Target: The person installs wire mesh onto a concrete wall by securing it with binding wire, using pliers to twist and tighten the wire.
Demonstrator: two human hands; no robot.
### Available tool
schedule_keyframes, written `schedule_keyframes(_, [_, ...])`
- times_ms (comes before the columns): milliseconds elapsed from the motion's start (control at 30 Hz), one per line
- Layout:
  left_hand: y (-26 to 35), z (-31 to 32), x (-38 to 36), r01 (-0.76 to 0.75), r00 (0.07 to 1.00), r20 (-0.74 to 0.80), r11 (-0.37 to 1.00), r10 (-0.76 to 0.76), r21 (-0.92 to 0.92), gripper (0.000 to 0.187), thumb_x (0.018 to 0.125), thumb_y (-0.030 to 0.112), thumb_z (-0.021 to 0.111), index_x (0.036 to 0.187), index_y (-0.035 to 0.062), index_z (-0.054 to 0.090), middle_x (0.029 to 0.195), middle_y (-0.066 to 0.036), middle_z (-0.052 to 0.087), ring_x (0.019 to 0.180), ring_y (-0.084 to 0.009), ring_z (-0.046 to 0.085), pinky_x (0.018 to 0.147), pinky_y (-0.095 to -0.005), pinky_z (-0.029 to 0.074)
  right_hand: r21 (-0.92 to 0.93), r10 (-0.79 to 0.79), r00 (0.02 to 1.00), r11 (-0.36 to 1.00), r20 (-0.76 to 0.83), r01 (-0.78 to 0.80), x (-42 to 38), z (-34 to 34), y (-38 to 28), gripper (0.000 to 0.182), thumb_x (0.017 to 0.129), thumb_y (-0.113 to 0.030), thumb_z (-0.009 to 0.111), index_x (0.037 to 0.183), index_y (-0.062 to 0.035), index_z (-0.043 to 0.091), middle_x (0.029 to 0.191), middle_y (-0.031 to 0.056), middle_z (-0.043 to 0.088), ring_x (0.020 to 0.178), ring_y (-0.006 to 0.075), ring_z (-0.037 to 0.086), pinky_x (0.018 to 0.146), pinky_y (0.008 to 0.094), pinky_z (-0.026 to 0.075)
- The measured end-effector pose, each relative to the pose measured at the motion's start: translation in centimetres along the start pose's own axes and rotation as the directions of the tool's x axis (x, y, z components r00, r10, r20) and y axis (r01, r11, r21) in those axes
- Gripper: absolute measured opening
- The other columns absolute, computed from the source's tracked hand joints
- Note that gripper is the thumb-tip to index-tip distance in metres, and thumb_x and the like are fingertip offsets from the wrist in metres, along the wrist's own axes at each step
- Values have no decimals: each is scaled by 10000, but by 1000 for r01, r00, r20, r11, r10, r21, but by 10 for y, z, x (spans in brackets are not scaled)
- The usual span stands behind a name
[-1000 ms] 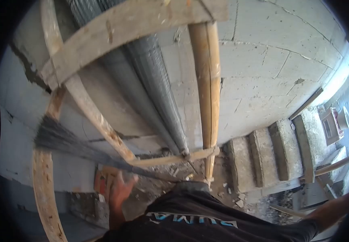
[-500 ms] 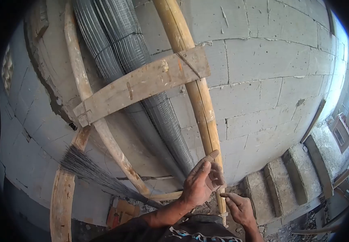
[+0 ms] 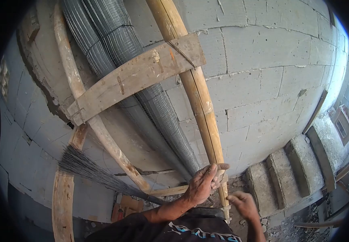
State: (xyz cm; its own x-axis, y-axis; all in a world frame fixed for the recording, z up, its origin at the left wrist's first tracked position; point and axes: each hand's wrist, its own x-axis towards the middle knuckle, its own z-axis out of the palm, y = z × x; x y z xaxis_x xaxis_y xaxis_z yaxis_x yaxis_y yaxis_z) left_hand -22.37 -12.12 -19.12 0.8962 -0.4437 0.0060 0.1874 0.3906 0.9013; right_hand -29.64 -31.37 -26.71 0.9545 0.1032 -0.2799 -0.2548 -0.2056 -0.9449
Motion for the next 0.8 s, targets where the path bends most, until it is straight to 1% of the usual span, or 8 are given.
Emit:
schedule_keyframes(133, [-5,-22,8,-183,951,-184,933,247,309,475,1081,373,347,1227,18,627,623,108,345,533,-10,344,480,-180,318,121,-80,990,990,114,66,-26,-33,-31,199,929,-188,647,924,1,706,698,2,623,682,107,571,630,290,473])
schedule_keyframes(300, [19,9,-4,182,982,-35,979,-185,-87,508,1049,447,395,1223,28,623,676,85,337,545,-36,306,507,-185,309,-360,-210,909,868,359,343,-13,-17,17,182,932,-111,563,949,-8,712,746,49,676,727,143,643,660,328,526])
schedule_keyframes(433, [-6,-11,-14,112,991,-74,992,-109,50,467,1044,374,434,1273,-8,575,696,44,421,640,-80,457,676,-288,494,64,-28,848,995,-530,73,-16,-75,-10,166,881,-91,628,789,44,659,676,68,615,636,123,538,595,321,463])
schedule_keyframes(567, [22,-50,-9,19,966,-257,996,-42,-93,494,1043,324,464,1317,-85,499,660,38,450,664,-111,534,773,-320,546,200,-457,786,889,415,411,-64,-63,-43,195,882,-142,591,864,17,702,751,146,683,713,231,664,640,368,511])
schedule_keyframes(667, [34,-51,-21,132,989,-102,943,-105,305,459,1050,289,448,1311,-84,505,755,-17,592,733,-135,608,779,-299,543,-256,-104,781,911,616,323,-48,-20,11,213,874,-155,591,976,-29,729,852,156,719,779,297,691,685,395,536])
schedule_keyframes(700, [36,-43,-27,114,992,-8,892,-123,437,451,1051,281,443,1307,-85,507,798,-43,632,757,-144,627,777,-295,543,-652,90,960,751,264,108,-34,-18,38,208,856,-130,612,1010,-52,729,906,146,723,788,313,679,733,404,539])
schedule_keyframes(733, [36,-39,-31,77,985,88,825,-151,560,444,1052,273,439,1304,-86,509,841,-69,672,781,-153,646,775,-292,543,-526,-287,957,807,46,267,-23,-36,83,172,854,-121,625,962,-18,711,892,169,714,779,298,684,708,398,533])
schedule_keyframes(800, [30,-42,-38,205,961,66,855,-267,476,435,1053,269,434,1282,-90,528,916,-115,697,816,-165,662,772,-293,544,-231,-80,870,972,-487,-40,-9,-62,49,169,873,-134,631,925,17,685,740,88,653,675,174,606,621,344,491])
